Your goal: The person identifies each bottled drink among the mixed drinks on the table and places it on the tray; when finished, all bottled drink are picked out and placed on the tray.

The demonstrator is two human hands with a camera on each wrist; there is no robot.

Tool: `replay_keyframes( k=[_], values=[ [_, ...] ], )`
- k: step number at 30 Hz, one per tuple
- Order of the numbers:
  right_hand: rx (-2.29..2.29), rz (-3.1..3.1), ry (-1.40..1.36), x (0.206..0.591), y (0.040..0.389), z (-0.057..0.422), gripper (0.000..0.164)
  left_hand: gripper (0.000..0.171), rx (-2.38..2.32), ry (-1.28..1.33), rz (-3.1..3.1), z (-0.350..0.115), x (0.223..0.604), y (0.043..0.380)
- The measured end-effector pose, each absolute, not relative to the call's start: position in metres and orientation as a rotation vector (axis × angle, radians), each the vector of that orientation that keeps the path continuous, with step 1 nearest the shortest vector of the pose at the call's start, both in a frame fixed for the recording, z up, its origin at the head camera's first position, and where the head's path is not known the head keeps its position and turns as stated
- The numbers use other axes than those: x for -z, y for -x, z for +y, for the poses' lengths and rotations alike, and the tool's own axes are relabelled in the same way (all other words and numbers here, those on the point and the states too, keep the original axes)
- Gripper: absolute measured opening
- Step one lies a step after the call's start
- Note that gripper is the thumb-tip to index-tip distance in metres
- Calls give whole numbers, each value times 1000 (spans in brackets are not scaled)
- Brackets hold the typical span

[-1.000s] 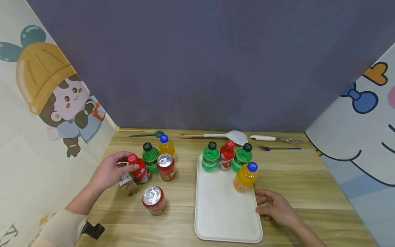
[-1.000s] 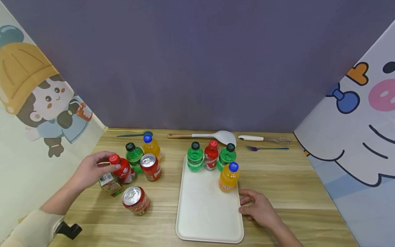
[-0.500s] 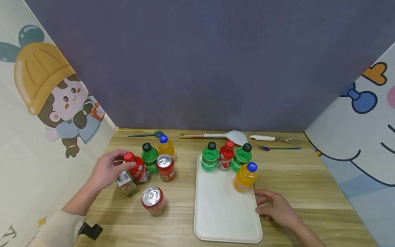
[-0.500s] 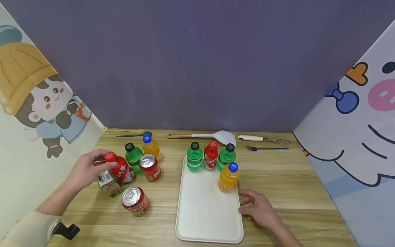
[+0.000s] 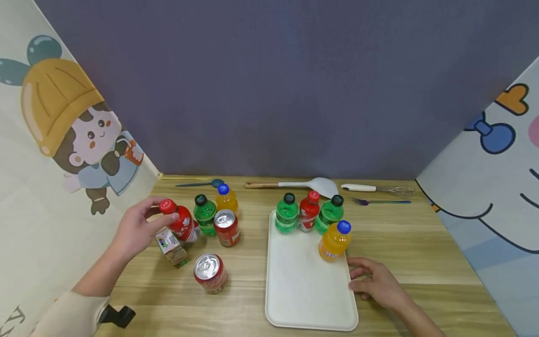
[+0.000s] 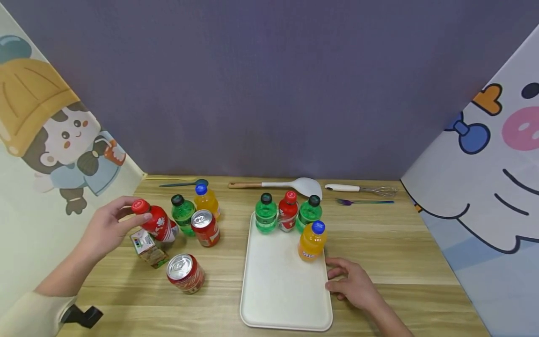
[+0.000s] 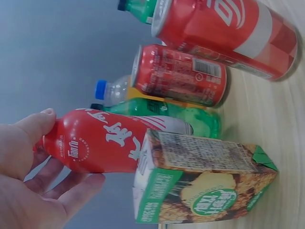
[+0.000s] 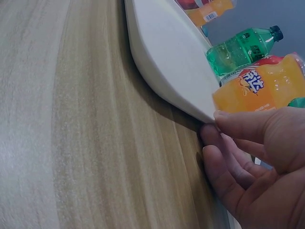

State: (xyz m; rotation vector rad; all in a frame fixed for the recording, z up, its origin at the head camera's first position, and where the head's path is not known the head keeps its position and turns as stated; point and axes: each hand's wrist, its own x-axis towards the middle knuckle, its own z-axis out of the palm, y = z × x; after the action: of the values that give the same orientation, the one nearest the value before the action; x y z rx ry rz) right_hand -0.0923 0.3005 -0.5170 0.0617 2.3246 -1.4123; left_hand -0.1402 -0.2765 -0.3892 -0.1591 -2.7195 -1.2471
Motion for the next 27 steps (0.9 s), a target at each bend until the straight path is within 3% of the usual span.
replay_keyframes(
  k=[27],
  values=[
    [1393,2354,-58,516,92,299,73,38,1088,134,-2559,-270,324,115]
  ],
)
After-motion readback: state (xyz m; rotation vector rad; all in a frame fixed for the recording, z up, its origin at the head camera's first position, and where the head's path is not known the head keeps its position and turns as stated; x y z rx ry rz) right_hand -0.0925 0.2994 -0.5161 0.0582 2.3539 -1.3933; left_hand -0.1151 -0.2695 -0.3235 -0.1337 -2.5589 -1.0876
